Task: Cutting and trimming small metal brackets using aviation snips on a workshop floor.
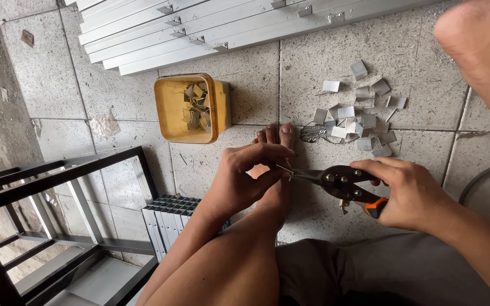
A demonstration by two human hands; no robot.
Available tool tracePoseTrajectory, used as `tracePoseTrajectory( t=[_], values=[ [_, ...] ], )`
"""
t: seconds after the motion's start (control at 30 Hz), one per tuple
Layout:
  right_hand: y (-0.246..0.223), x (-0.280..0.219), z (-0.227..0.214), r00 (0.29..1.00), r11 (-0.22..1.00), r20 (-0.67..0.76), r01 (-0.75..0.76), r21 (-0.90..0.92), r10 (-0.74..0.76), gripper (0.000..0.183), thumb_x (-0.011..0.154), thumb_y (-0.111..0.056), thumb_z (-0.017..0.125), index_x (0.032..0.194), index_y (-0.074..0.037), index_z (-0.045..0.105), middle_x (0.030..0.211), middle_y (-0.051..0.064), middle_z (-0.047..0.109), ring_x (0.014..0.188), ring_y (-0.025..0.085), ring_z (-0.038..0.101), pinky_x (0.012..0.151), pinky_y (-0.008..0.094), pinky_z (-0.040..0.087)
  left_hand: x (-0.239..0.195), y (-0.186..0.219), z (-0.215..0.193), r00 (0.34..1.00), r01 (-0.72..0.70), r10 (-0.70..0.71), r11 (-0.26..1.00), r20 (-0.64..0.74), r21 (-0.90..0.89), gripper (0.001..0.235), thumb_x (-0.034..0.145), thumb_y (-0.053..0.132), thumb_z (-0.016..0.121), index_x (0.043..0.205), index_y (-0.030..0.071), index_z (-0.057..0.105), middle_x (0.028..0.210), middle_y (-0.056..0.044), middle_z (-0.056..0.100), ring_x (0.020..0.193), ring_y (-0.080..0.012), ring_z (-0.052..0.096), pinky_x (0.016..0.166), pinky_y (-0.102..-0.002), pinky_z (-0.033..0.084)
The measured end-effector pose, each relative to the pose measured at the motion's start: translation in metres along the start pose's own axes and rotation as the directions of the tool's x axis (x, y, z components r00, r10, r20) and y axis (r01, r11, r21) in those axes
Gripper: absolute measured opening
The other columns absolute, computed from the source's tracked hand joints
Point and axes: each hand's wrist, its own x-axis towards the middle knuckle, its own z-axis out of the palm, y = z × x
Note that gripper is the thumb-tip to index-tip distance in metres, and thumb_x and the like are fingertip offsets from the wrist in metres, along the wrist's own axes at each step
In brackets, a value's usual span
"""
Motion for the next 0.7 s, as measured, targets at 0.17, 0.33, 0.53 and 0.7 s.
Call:
tracePoseTrajectory(
  t=[0.17, 0.33, 0.53, 0.7],
  values=[
    [-0.001, 0.001, 0.002, 0.995, 0.996, -0.053, 0.084, 0.016, -0.083, 0.068, 0.052, -0.007, 0.083, 0.118, -0.013, 0.070, 0.086, 0.001, 0.078, 0.066, 0.016, 0.071, 0.056, 0.031, 0.058, 0.000, 0.009, -0.002, 0.999, -0.015, 0.018, 0.997, -0.041, 0.075, 0.023, 0.075, -0.007, 0.078, 0.092, 0.007, 0.073, 0.085, -0.005, 0.076, 0.069, -0.0149, 0.069, 0.063, -0.027, 0.054],
    [0.006, -0.001, 0.009, 0.994, 0.994, -0.094, 0.052, -0.098, -0.062, 0.073, 0.058, -0.004, 0.080, 0.129, -0.016, 0.066, 0.089, 0.002, 0.065, 0.083, 0.020, 0.064, 0.084, 0.040, 0.052, -0.003, 0.008, -0.001, 0.999, -0.020, 0.025, 0.995, -0.045, 0.102, 0.022, 0.074, -0.007, 0.079, 0.090, 0.007, 0.073, 0.085, -0.003, 0.076, 0.070, -0.0148, 0.068, 0.066, -0.027, 0.055],
    [0.013, -0.005, 0.016, 0.984, 0.986, -0.156, 0.059, -0.153, -0.083, 0.074, 0.057, 0.000, 0.080, 0.128, -0.015, 0.067, 0.094, 0.004, 0.064, 0.087, 0.022, 0.063, 0.083, 0.039, 0.052, -0.004, 0.010, 0.000, 0.999, -0.022, 0.026, 0.995, -0.036, 0.094, 0.023, 0.073, -0.006, 0.080, 0.089, 0.008, 0.073, 0.085, 0.000, 0.076, 0.072, -0.0138, 0.069, 0.070, -0.027, 0.056],
    [0.003, -0.001, 0.008, 0.984, 0.988, -0.146, 0.081, -0.133, -0.100, 0.062, 0.058, -0.003, 0.078, 0.119, -0.013, 0.071, 0.076, 0.000, 0.064, 0.065, 0.017, 0.060, 0.058, 0.034, 0.050, -0.004, 0.014, -0.003, 0.998, -0.047, 0.051, 0.995, -0.040, 0.090, 0.022, 0.073, -0.007, 0.080, 0.088, 0.007, 0.072, 0.085, -0.001, 0.076, 0.072, -0.0141, 0.070, 0.070, -0.027, 0.056]
  ],
)
